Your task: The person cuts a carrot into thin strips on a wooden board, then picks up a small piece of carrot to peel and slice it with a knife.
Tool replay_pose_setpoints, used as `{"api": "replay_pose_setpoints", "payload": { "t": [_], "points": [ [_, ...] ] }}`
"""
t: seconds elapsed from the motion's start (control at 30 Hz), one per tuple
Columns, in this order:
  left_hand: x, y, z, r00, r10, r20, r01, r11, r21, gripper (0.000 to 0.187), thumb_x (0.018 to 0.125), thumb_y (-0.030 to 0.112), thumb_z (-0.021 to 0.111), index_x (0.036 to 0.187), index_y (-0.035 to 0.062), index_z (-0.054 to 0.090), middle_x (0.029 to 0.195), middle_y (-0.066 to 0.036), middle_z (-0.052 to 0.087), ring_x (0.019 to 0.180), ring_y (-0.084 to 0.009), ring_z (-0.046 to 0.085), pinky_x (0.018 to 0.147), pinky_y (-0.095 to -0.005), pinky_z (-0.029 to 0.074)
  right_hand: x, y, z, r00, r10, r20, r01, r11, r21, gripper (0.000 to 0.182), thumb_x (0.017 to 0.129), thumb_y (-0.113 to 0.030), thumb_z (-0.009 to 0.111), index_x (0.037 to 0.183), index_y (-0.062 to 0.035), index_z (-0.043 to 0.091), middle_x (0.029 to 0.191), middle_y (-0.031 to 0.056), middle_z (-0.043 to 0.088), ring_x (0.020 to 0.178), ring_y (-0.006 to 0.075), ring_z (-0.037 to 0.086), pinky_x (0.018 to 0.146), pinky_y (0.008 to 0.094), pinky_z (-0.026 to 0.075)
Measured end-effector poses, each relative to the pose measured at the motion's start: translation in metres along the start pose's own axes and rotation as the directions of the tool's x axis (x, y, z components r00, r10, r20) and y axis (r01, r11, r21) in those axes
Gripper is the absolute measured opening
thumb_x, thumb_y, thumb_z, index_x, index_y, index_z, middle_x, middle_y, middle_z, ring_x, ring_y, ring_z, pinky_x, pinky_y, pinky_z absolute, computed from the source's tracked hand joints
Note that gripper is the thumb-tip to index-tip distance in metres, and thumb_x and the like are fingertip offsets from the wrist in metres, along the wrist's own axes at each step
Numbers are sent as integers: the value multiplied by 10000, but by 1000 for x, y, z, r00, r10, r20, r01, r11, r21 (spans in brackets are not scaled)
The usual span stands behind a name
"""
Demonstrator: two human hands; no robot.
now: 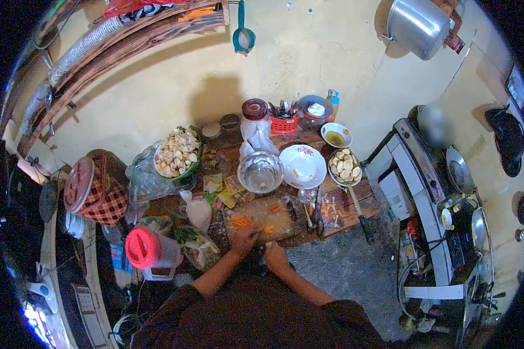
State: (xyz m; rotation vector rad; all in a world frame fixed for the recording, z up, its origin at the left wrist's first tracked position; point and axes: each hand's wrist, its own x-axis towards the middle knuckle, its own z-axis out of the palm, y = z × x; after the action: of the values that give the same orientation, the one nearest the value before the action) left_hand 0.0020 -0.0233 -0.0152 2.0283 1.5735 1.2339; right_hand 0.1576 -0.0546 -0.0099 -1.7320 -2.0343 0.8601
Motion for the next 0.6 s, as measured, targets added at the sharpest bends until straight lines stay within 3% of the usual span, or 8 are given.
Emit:
{"api": "replay_pose_setpoints", "payload": {
  "t": [0.07, 0.17, 0.3, 0.37, 0.43, 0.5, 0.6],
  "points": [
    [0, -1, -1, 999, 28, 17, -28, 999, -30, 139, 701, 84, 645, 815, 14, 607, 818, -129, 618, 786, -291, 600, 704, -363, 479, 0, -10, -8, 998, -55, -36, 57, 995, 77, 313, 893, -234, 403, 837, 61, 490, 708, 276, 571, 681, 443, 565, 619, 515, 453],
    [0, 2, -2, 998, -9, 57, 9, 1000, 4, 149, 686, 85, 651, 814, 22, 610, 834, -122, 623, 798, -290, 599, 714, -364, 475, 2, -9, -6, 997, -71, -8, 72, 997, 35, 330, 898, -242, 392, 822, 62, 496, 738, 282, 572, 674, 450, 559, 623, 517, 451],
    [-1, -3, 2, 1000, 11, 8, -11, 1000, -17, 134, 683, 82, 654, 800, 31, 613, 832, -119, 625, 797, -289, 599, 717, -361, 474, 4, -8, -4, 1000, -25, 12, 25, 999, 20, 343, 905, -244, 374, 828, 65, 503, 736, 279, 568, 679, 446, 558, 627, 513, 452],
    [-3, -4, 3, 1000, 19, -13, -19, 999, -26, 130, 682, 81, 655, 795, 32, 613, 828, -120, 625, 795, -287, 600, 715, -360, 475, 4, -5, -2, 997, -79, -24, 79, 997, -4, 357, 910, -243, 357, 831, 67, 514, 723, 280, 565, 693, 443, 559, 641, 508, 453],
    [-3, -3, 2, 992, -82, 93, 81, 997, 13, 123, 682, 88, 658, 784, 33, 617, 828, -118, 627, 791, -281, 604, 707, -363, 478, 3, -12, -10, 998, -68, -3, 68, 998, 2, 360, 909, -241, 356, 835, 71, 519, 729, 280, 567, 701, 442, 561, 648, 507, 454],
    [-3, -3, 3, 996, -58, 67, 57, 998, 10, 119, 686, 93, 654, 782, 32, 620, 826, -116, 627, 787, -279, 605, 708, -360, 478, 1, -18, -15, 998, -58, 18, 57, 998, 9, 364, 909, -239, 354, 839, 75, 524, 736, 280, 568, 709, 441, 562, 655, 505, 456],
    [-4, -3, 3, 996, -56, 69, 54, 998, 26, 110, 697, 102, 646, 778, 31, 625, 823, -115, 628, 780, -279, 604, 708, -356, 477, 1, -21, -16, 986, -167, -24, 166, 985, -48, 349, 897, -234, 370, 774, 57, 519, 731, 277, 555, 720, 459, 540, 663, 519, 424]
  ]
}}
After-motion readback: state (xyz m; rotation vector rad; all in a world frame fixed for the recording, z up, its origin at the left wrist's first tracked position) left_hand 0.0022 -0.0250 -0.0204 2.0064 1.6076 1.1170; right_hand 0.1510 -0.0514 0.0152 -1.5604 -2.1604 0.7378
